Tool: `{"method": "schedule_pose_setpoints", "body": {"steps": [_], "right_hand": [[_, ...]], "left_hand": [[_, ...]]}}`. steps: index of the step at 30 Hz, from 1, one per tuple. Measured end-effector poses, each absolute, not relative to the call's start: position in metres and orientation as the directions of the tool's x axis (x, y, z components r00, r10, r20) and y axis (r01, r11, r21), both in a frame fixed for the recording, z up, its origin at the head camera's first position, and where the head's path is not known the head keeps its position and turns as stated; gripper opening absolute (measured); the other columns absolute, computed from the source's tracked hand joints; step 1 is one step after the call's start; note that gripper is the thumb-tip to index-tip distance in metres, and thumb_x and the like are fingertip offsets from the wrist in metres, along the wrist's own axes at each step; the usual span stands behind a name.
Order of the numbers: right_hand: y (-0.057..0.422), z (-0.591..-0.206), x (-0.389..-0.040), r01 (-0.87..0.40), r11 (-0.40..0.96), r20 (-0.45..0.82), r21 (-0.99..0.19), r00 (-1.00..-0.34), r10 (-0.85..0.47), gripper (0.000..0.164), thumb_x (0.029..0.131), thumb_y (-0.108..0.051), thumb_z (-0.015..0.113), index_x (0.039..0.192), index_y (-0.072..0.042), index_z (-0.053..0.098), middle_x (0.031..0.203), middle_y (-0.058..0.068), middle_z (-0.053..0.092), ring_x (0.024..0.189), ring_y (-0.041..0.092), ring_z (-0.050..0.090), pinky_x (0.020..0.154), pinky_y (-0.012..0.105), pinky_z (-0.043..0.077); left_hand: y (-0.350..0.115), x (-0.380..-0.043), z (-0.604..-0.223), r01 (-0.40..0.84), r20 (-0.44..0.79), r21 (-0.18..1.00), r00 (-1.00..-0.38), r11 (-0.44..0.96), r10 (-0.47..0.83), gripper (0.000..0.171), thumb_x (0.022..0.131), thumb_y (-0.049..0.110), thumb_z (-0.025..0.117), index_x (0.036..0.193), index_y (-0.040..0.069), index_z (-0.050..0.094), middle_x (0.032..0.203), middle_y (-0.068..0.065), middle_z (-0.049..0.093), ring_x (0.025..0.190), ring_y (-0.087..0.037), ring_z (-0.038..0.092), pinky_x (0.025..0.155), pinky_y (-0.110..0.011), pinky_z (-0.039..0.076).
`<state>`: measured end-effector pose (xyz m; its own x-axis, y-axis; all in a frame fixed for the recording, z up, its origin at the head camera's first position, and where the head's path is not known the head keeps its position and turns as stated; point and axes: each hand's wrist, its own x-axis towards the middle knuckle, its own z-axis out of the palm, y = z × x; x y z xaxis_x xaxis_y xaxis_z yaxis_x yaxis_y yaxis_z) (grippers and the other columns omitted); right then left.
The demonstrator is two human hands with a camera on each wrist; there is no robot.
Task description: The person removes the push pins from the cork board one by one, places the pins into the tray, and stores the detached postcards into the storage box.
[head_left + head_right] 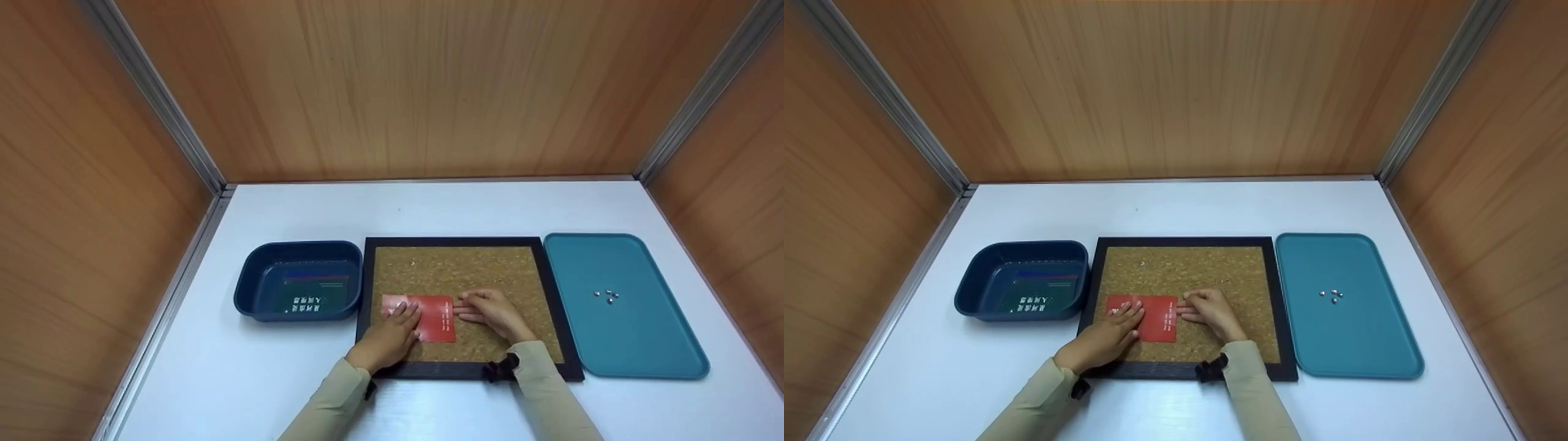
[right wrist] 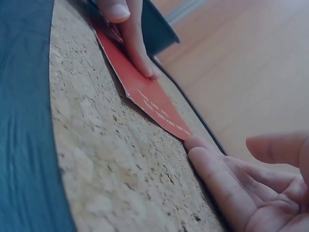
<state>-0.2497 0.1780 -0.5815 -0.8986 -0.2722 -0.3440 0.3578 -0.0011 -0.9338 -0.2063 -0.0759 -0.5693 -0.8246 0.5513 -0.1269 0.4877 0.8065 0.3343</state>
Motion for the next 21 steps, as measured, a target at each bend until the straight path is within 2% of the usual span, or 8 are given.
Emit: {"method": "schedule_pose_setpoints", "body": {"steps": [14,21], "right_hand": [[0.1751,-0.5813,-0.2471,0.341,-0.008,-0.328,-0.940,-0.911,-0.252,0.037,0.099,-0.007,0.048,0.125,0.019,0.049,0.109,0.023,0.069,0.093,0.015,0.070,0.083,0.026,0.057],[0.1765,-0.5802,-0.2460,0.310,0.026,-0.303,-0.950,-0.905,-0.297,0.043,0.099,-0.013,0.052,0.129,0.018,0.047,0.105,0.014,0.071,0.092,0.010,0.069,0.083,0.022,0.057]], "left_hand": [[-0.0759,-0.2052,-0.5673,0.495,-0.114,0.332,-0.824,0.803,0.555,0.047,0.103,0.027,0.040,0.146,0.008,0.041,0.154,-0.007,0.036,0.144,-0.029,0.031,0.115,-0.049,0.030],[-0.0759,-0.2044,-0.5669,0.497,-0.115,0.328,-0.823,0.803,0.556,0.047,0.103,0.027,0.040,0.146,0.008,0.041,0.154,-0.007,0.036,0.144,-0.029,0.032,0.115,-0.049,0.030]]}}
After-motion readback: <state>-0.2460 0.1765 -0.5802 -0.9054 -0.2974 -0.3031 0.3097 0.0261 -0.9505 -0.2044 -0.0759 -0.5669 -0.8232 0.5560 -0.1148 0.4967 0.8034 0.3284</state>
